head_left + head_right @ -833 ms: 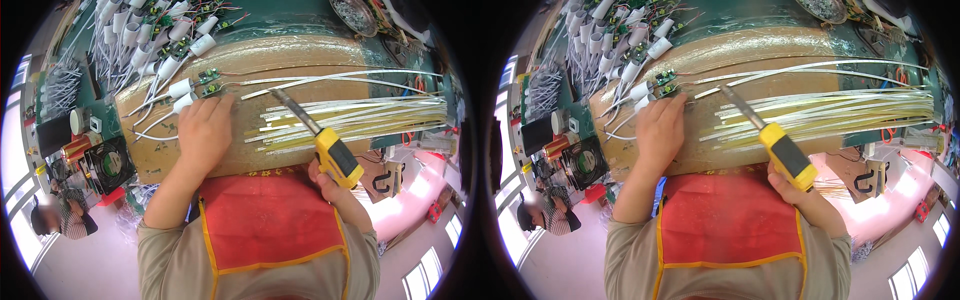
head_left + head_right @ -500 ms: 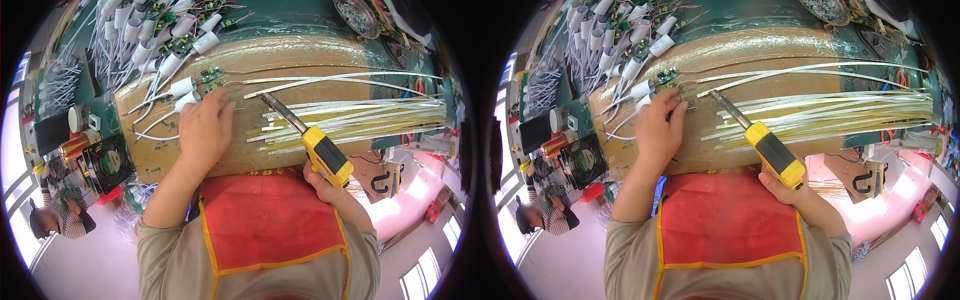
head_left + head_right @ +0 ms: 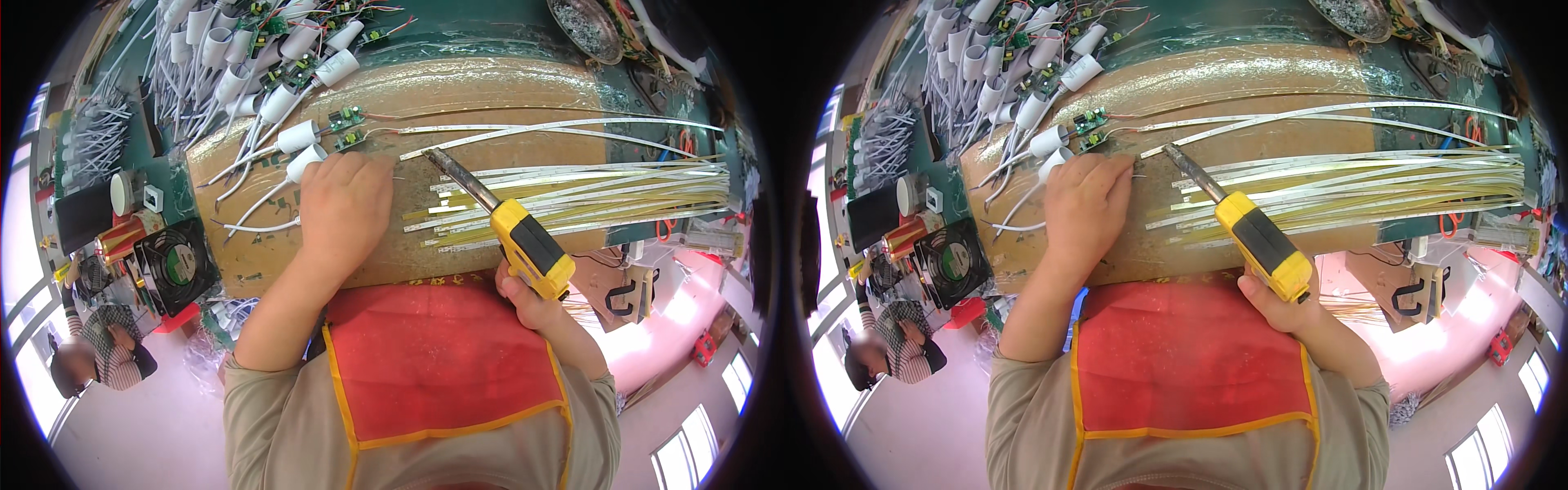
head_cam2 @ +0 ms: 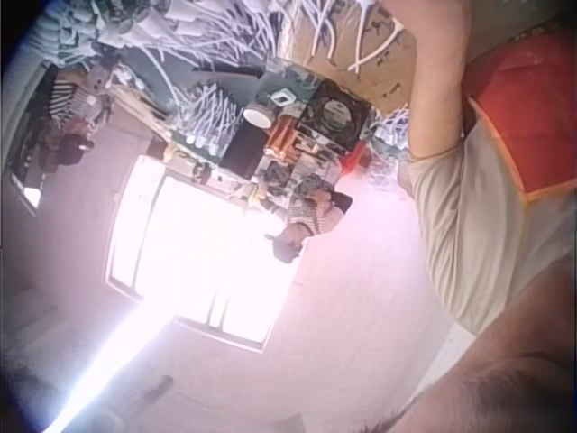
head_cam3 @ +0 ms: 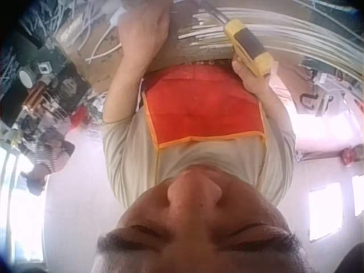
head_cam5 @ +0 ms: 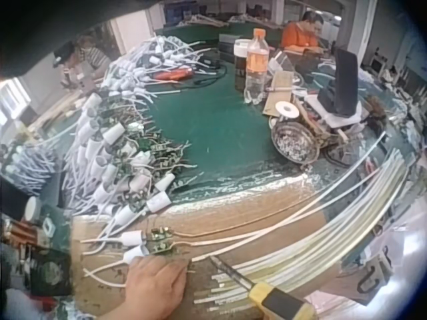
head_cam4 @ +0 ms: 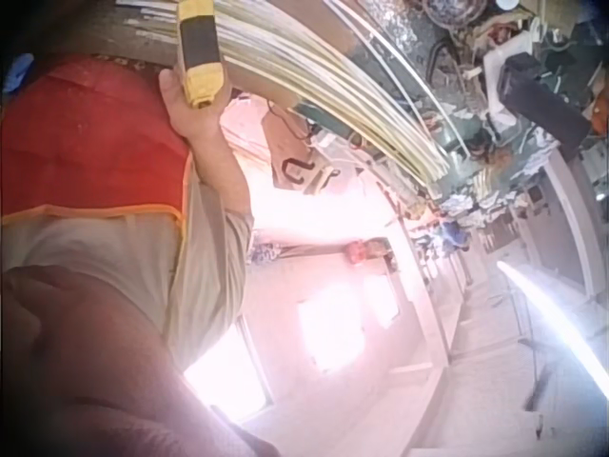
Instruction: The person uses a yellow soldering iron to solder wires to small green circuit boards attached to white plastic housings. The person repeatedly picks up a component, aligns the wires, and applies the soldering iron to the connection points on the board.
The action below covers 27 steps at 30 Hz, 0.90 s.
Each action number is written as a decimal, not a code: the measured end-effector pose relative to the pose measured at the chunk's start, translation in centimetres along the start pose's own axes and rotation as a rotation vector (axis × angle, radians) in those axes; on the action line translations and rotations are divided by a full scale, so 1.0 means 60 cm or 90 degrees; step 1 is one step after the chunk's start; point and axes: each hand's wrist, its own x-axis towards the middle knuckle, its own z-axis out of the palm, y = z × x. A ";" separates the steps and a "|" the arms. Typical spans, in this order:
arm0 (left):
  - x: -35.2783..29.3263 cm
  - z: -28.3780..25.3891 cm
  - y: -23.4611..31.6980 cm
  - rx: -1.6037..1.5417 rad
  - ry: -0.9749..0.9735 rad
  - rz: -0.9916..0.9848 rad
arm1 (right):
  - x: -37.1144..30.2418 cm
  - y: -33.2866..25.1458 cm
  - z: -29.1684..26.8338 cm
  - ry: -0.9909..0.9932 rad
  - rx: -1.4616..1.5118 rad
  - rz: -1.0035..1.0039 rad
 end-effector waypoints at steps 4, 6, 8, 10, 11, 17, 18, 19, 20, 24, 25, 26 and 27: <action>0.000 0.001 0.002 -0.009 -0.001 -0.010 | 0.003 -0.009 0.002 -0.007 -0.005 -0.005; 0.000 0.002 0.002 -0.015 0.003 -0.014 | 0.002 -0.007 0.001 -0.006 -0.008 -0.003; 0.003 0.000 0.004 -0.023 -0.006 -0.021 | 0.003 -0.007 0.001 -0.003 -0.017 0.000; 0.006 0.000 0.005 -0.037 -0.011 -0.029 | 0.004 -0.012 0.003 0.002 -0.032 0.002; 0.008 0.000 0.005 -0.046 -0.012 -0.033 | 0.005 -0.012 0.002 0.002 -0.039 0.002; 0.011 0.003 0.004 -0.051 -0.016 -0.035 | 0.005 -0.011 0.002 0.001 -0.057 0.006; 0.011 0.003 0.003 -0.050 -0.018 -0.035 | 0.006 -0.016 0.002 0.000 -0.056 0.012; 0.011 0.005 0.002 -0.059 -0.007 -0.024 | 0.006 -0.019 0.003 -0.001 -0.055 0.018; 0.011 0.007 0.001 -0.068 0.003 -0.013 | 0.006 -0.018 0.003 0.000 -0.052 0.018; 0.011 0.009 -0.002 -0.069 0.008 0.010 | 0.005 -0.016 0.002 -0.006 -0.040 0.013; 0.011 0.009 -0.003 -0.071 0.008 0.011 | 0.006 -0.017 0.001 -0.010 -0.037 0.010; 0.010 0.010 -0.003 -0.073 0.007 0.013 | 0.008 -0.018 0.001 -0.015 -0.037 -0.002; 0.010 0.011 -0.004 -0.075 0.007 0.015 | 0.009 -0.019 0.002 -0.020 -0.037 -0.013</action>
